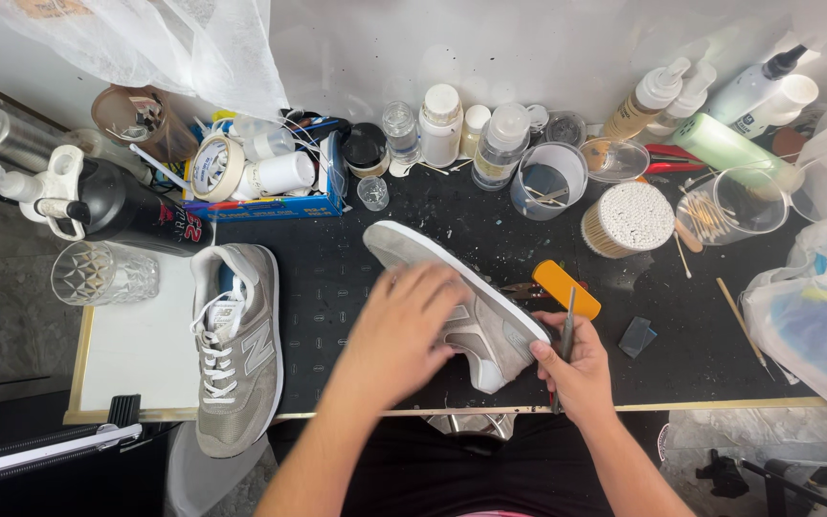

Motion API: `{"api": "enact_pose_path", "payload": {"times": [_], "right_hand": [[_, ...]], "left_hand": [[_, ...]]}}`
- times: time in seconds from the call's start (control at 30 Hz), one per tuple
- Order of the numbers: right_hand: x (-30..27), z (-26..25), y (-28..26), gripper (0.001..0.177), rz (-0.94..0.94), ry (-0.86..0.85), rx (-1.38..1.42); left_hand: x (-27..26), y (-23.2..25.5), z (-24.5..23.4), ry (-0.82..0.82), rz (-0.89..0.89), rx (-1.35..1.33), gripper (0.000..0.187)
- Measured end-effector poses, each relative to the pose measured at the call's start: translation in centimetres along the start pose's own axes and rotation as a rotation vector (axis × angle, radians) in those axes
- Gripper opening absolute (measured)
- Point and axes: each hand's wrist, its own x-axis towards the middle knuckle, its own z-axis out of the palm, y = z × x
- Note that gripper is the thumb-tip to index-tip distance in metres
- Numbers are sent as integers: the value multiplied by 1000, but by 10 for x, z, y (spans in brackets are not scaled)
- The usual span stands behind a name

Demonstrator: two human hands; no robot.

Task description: The person cleans a grey New Balance sneaker on a cluttered workbench. They use a small metal tool to scrape the toe box and side panels, then switch to a yellow sponge to wipe the upper and laces. The person rotates the shoe to access different areas, including the heel and sole edge, while the other sneaker remains on the table.

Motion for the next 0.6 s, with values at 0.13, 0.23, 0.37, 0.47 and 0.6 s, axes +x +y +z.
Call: {"api": "enact_pose_path", "payload": {"times": [0.13,0.23,0.37,0.47,0.6], "right_hand": [[25,5,-15,33,23,-48,-131],[45,13,-30,34,-15,-133,-172],[63,34,-57,34,-110,-100,-317],[68,43,-69,35,-135,-103,-309],[65,46,-67,34,-139,-216,-328]], "left_hand": [[35,-38,-1,-41,34,10,112],[32,-45,6,-120,-85,33,106],[13,-47,9,-70,-249,30,97],[-3,-50,10,1,-379,57,90],[-20,-42,21,330,-474,203,80]]}}
